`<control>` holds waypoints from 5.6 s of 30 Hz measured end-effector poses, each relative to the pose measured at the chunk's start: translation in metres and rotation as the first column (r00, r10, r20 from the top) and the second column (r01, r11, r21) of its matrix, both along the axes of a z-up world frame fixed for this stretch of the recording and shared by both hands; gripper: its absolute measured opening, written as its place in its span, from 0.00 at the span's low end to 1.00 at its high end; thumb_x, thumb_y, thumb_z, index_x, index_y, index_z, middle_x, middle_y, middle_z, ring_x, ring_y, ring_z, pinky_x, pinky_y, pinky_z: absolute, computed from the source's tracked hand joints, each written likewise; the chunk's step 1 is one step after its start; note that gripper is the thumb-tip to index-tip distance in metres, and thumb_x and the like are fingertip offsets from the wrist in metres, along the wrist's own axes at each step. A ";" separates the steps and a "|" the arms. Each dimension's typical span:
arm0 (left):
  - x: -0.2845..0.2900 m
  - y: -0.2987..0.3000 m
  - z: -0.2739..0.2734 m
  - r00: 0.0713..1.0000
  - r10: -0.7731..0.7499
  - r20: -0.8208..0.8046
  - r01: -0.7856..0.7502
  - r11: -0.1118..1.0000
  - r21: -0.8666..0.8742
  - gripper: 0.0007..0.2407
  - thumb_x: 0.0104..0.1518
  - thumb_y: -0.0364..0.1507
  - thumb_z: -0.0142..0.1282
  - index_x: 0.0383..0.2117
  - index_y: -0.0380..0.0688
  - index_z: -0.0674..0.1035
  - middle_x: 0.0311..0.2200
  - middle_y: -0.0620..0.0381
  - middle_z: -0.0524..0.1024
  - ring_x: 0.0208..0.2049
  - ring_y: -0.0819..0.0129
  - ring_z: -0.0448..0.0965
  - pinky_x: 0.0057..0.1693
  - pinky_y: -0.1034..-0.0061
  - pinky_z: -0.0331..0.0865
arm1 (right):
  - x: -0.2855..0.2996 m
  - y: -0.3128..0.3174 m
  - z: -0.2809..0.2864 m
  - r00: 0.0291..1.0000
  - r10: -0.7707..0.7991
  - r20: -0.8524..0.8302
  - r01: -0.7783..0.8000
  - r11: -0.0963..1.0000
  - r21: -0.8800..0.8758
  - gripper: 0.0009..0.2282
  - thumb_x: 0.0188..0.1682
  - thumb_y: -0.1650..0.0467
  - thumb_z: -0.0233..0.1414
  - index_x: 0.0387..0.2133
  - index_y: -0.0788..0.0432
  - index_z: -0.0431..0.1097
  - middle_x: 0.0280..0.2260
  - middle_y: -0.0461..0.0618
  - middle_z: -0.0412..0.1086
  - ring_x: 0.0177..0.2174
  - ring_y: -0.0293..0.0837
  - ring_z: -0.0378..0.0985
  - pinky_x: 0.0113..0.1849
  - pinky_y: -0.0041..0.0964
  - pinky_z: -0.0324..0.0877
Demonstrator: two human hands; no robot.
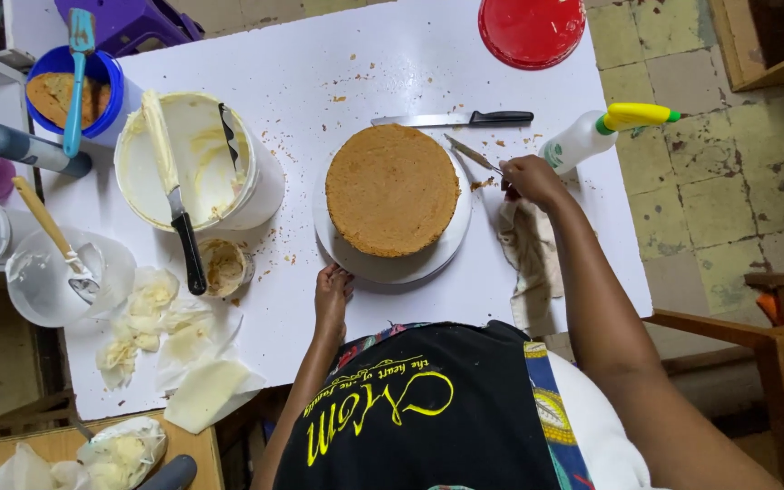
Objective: Stacking cake layers and applying a smooth layer of frosting using a spatula and scraper on a turntable.
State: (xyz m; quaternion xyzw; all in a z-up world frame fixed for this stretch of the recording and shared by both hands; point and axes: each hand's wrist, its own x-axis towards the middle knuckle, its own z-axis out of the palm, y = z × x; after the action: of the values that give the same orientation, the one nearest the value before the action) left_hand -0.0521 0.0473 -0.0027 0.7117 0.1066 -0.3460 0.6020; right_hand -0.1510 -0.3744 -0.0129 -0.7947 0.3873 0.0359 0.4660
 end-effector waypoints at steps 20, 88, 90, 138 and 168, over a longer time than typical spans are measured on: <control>-0.005 0.011 -0.030 0.988 -0.129 -0.081 0.127 0.991 -0.035 0.20 0.65 0.34 0.46 0.62 0.42 0.64 0.50 0.46 0.77 0.47 0.60 0.79 0.47 0.71 0.70 | -0.031 0.059 -0.092 0.641 -0.716 0.277 0.479 0.655 0.584 0.13 0.60 0.67 0.31 0.27 0.50 0.58 0.14 0.37 0.50 0.12 0.31 0.48 0.15 0.24 0.45; 0.048 -0.155 0.108 -0.074 -0.882 0.466 0.341 0.416 0.843 0.29 0.65 0.58 0.41 0.72 0.73 0.55 0.74 0.71 0.41 0.76 0.61 0.35 0.69 0.34 0.20 | -0.031 0.211 0.039 0.823 -0.255 0.507 0.220 0.967 0.128 0.21 0.60 0.64 0.39 0.66 0.53 0.58 0.30 0.45 0.80 0.14 0.31 0.48 0.21 0.32 0.46; 0.032 -0.167 0.083 0.297 -0.733 0.612 0.065 0.655 0.753 0.29 0.66 0.55 0.37 0.72 0.66 0.57 0.75 0.66 0.41 0.76 0.58 0.34 0.69 0.32 0.20 | -0.053 0.237 0.043 0.788 -0.267 0.555 0.205 0.964 0.172 0.20 0.61 0.64 0.40 0.68 0.47 0.53 0.55 0.54 0.72 0.19 0.30 0.50 0.28 0.28 0.55; 0.080 -0.151 0.143 -0.544 -0.768 0.339 0.469 0.057 0.881 0.35 0.63 0.61 0.26 0.74 0.63 0.44 0.74 0.52 0.29 0.75 0.55 0.25 0.71 0.43 0.16 | 0.011 0.145 0.057 0.895 -0.193 0.402 0.135 0.977 0.167 0.18 0.58 0.69 0.41 0.60 0.52 0.69 0.14 0.39 0.67 0.12 0.33 0.49 0.19 0.33 0.47; 0.069 -0.189 0.078 -0.032 -0.900 0.436 0.533 0.353 0.769 0.30 0.71 0.52 0.20 0.74 0.52 0.38 0.75 0.52 0.25 0.73 0.59 0.17 0.68 0.48 0.08 | -0.038 0.223 0.036 0.785 -0.257 0.563 0.276 0.960 0.053 0.19 0.59 0.66 0.41 0.63 0.54 0.61 0.58 0.62 0.67 0.15 0.30 0.52 0.17 0.30 0.50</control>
State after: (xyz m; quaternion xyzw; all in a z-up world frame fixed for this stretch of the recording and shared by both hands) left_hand 0.0172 -0.1420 0.0751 0.8140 -0.5318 -0.1927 0.1323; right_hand -0.1891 -0.1518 0.0231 -0.7142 0.3407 -0.2732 0.5470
